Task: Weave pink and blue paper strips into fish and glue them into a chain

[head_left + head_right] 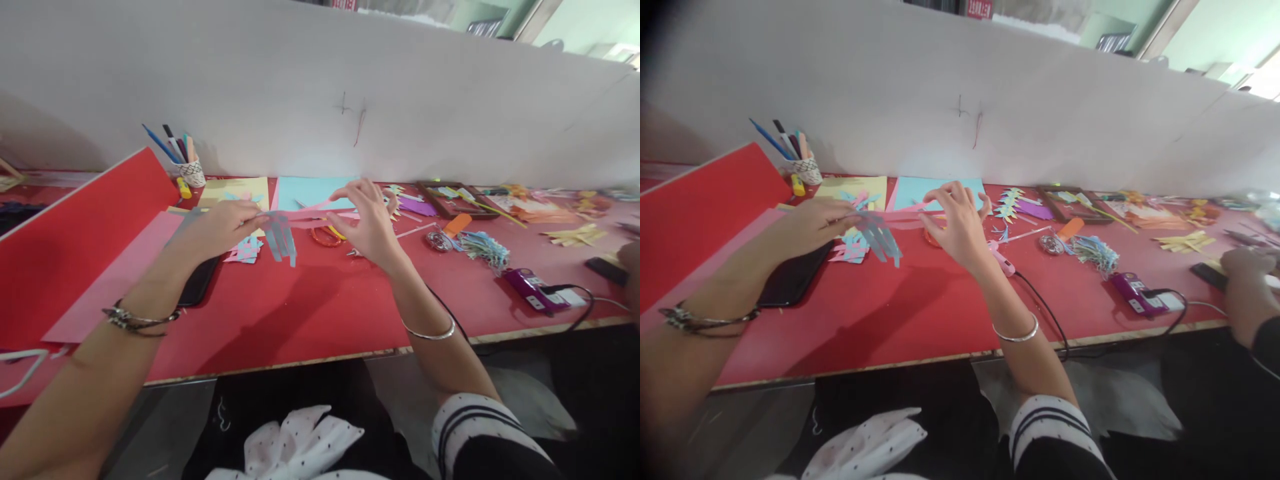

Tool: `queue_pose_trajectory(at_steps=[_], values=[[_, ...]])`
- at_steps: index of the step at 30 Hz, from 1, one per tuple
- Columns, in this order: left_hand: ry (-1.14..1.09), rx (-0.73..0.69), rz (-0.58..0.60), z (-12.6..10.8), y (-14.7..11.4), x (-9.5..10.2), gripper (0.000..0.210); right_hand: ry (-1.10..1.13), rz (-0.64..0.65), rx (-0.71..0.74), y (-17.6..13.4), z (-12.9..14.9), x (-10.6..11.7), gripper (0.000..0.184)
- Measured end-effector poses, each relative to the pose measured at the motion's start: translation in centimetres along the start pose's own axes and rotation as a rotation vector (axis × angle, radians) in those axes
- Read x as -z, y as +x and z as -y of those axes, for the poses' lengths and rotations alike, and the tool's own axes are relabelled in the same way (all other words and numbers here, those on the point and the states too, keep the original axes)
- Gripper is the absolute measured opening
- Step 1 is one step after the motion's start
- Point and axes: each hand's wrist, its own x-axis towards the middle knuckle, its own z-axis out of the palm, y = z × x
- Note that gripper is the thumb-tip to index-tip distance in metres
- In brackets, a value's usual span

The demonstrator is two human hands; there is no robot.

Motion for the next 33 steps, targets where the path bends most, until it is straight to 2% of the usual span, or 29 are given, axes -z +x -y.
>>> queue_pose_trajectory(at_steps=[2, 5, 7, 9, 11, 14, 17, 19, 23, 27, 33], values=[[0.095, -0.037, 0.003, -0.2, 0.4, 0.2, 0.038, -0.009, -0.086, -0.046, -0.5, -0.2, 0.5, 0.012], [0.067, -0.071, -0.109, -0.7, 0.1, -1.0, 0.038, 0.007, -0.215, -0.105, -2.0, -0.4, 1.8, 0.01], [-0.037, -0.035, -0.015, -1.0, -1.0, -3.0, 0.035, 0.026, -0.28, -0.128, -3.4, -0.5, 2.7, 0.011], [-0.166, 0.052, 0.137, -0.9, -2.3, -5.5, 0.034, 0.046, -0.316, -0.142, -5.0, -0.6, 3.4, 0.013], [-0.176, 0.061, 0.191, -0.2, -3.5, -7.8, 0.034, 0.06, -0.314, -0.147, -6.7, -0.7, 3.6, 0.012], [-0.057, -0.072, 0.242, 1.4, -4.7, -9.6, 0.038, 0.061, -0.225, -0.153, -8.6, -1.1, 2.9, 0.011], [0.026, -0.02, 0.192, 2.0, -5.4, -9.7, 0.044, 0.091, -0.116, -0.175, -9.9, -1.4, 1.5, 0.011], [0.038, 0.086, 0.087, 1.2, -6.0, -9.7, 0.046, 0.137, -0.019, -0.153, -10.5, -1.5, 0.4, 0.012], [0.099, 0.187, 0.057, -1.7, -7.5, -10.8, 0.042, 0.255, 0.193, -0.075, -11.1, -1.3, -1.8, 0.015], [0.118, 0.233, 0.046, -3.2, -8.0, -12.0, 0.039, 0.28, 0.316, -0.039, -10.8, -0.9, -3.4, 0.023], [0.015, 0.225, 0.14, -1.9, -7.4, -12.1, 0.037, 0.257, 0.62, 0.121, -7.9, -0.6, -5.1, 0.033]])
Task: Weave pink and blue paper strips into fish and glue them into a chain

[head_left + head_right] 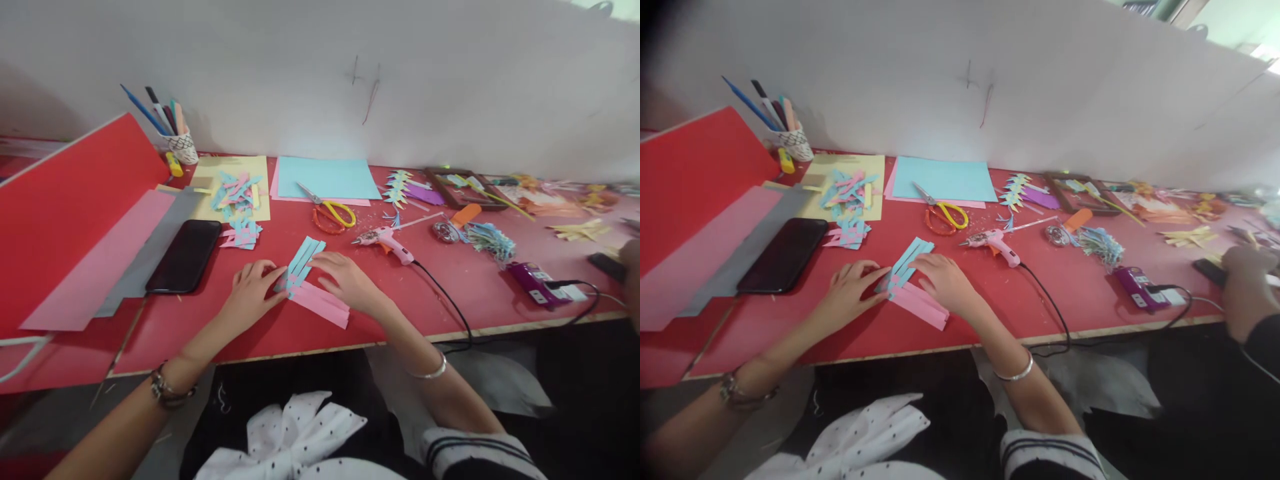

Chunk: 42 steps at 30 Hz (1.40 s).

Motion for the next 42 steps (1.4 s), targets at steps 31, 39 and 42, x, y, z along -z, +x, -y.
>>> queue_pose_trajectory(at_steps=[31, 39, 42], values=[[-0.12, -0.075, 0.014, -0.6, 0.1, -0.1, 0.032, -0.18, 0.127, -0.051, 0.9, 0.5, -1.0, 0.033], [-0.254, -0.184, 0.098, 0.6, 1.5, 0.2, 0.028, -0.177, 0.149, -0.147, 1.0, 0.5, -0.8, 0.024], [-0.262, -0.195, 0.136, 0.6, 2.1, 0.5, 0.029, -0.163, 0.147, -0.188, 1.2, 0.5, -0.8, 0.02]])
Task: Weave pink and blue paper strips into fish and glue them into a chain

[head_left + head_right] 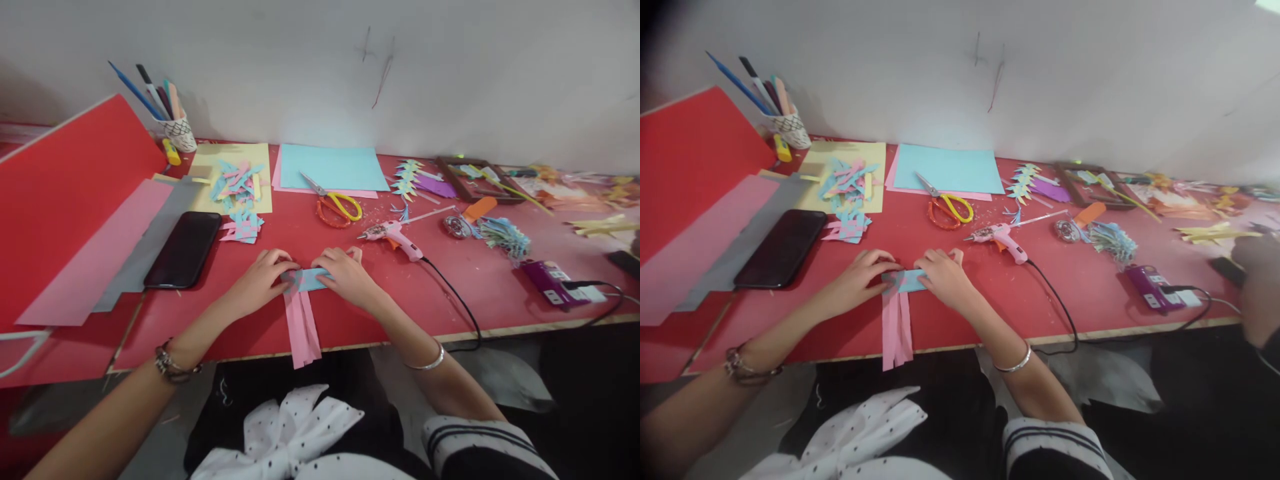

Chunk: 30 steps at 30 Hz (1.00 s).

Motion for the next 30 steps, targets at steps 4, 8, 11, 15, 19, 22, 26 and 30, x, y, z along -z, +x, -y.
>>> queue_pose_trajectory(at_steps=[4, 8, 11, 15, 19, 22, 26, 30], values=[[0.022, -0.003, 0.053, -0.4, 0.5, 0.4, 0.032, 0.117, -0.034, -0.022, 0.0, -0.1, 0.3, 0.027], [-0.04, 0.015, 0.071, -0.7, 0.6, 0.8, 0.033, 0.3, -0.081, 0.015, 0.0, 0.0, 1.8, 0.026], [-0.077, 0.055, 0.062, -1.1, 0.7, 1.2, 0.034, 0.374, -0.112, 0.06, 0.5, 0.5, 3.0, 0.022], [0.011, 0.136, 0.05, -2.0, 1.0, 1.6, 0.037, 0.518, -0.139, 0.182, 1.7, 1.5, 3.5, 0.018], [0.191, 0.244, 0.04, -2.7, 1.3, 1.4, 0.039, 0.706, -0.103, 0.321, 2.6, 1.9, 3.6, 0.018], [0.196, 0.274, 0.006, -2.7, 1.2, 1.3, 0.04, 0.73, -0.137, 0.307, 2.1, 1.4, 4.3, 0.018], [-0.069, 0.262, -0.023, -1.8, 0.5, 1.4, 0.043, 0.67, -0.287, 0.159, -0.3, -0.4, 5.3, 0.019], [-0.264, 0.295, -0.027, -1.0, -0.2, 1.7, 0.045, 0.492, -0.533, -0.147, -3.1, -3.6, 4.5, 0.017]])
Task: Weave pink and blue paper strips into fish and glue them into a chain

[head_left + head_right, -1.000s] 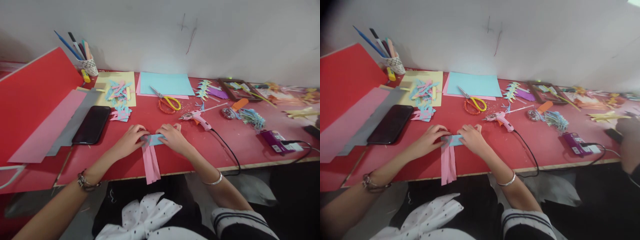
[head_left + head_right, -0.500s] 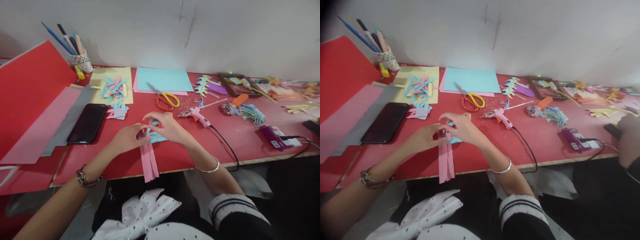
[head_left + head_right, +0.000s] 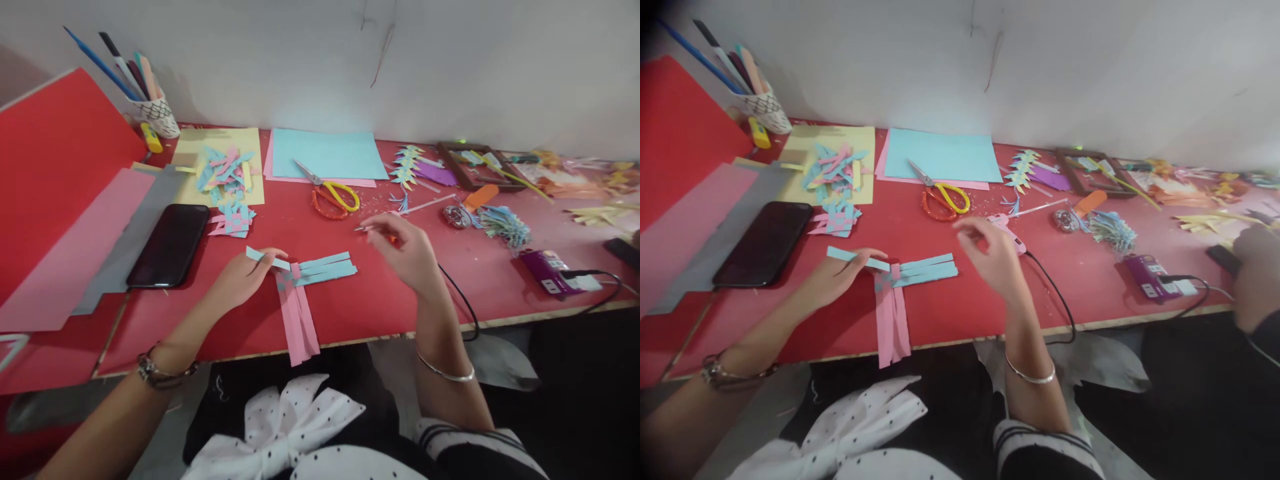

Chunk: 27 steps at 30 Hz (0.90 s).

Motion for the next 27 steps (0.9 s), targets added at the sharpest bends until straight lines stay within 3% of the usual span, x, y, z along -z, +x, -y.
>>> queue_pose_trajectory(at_steps=[3, 7, 12, 18, 21, 27], values=[[-0.136, 0.015, 0.027, 0.3, -0.2, 0.2, 0.045, -0.443, -0.18, -0.179, -0.9, -2.9, 0.5, 0.021], [-0.183, -0.01, 0.025, 0.7, -0.4, 0.4, 0.044, -0.719, -0.15, -0.266, -0.9, -5.5, 0.0, 0.03], [-0.248, -0.034, 0.038, 1.3, -0.4, 0.3, 0.047, -0.793, -0.229, -0.363, -0.8, -7.2, 0.2, 0.032], [-0.262, -0.016, -0.014, 1.9, -0.2, -0.1, 0.047, -0.662, 0.041, -0.184, 0.5, -9.9, 1.8, 0.017], [-0.238, -0.045, 0.013, 1.9, -0.2, 0.1, 0.048, -0.673, 0.099, -0.165, 1.3, -10.1, 2.0, 0.017], [-0.265, -0.021, -0.009, 0.8, -0.5, 0.3, 0.048, -0.626, -0.02, -0.207, 0.5, -8.3, 1.3, 0.024]])
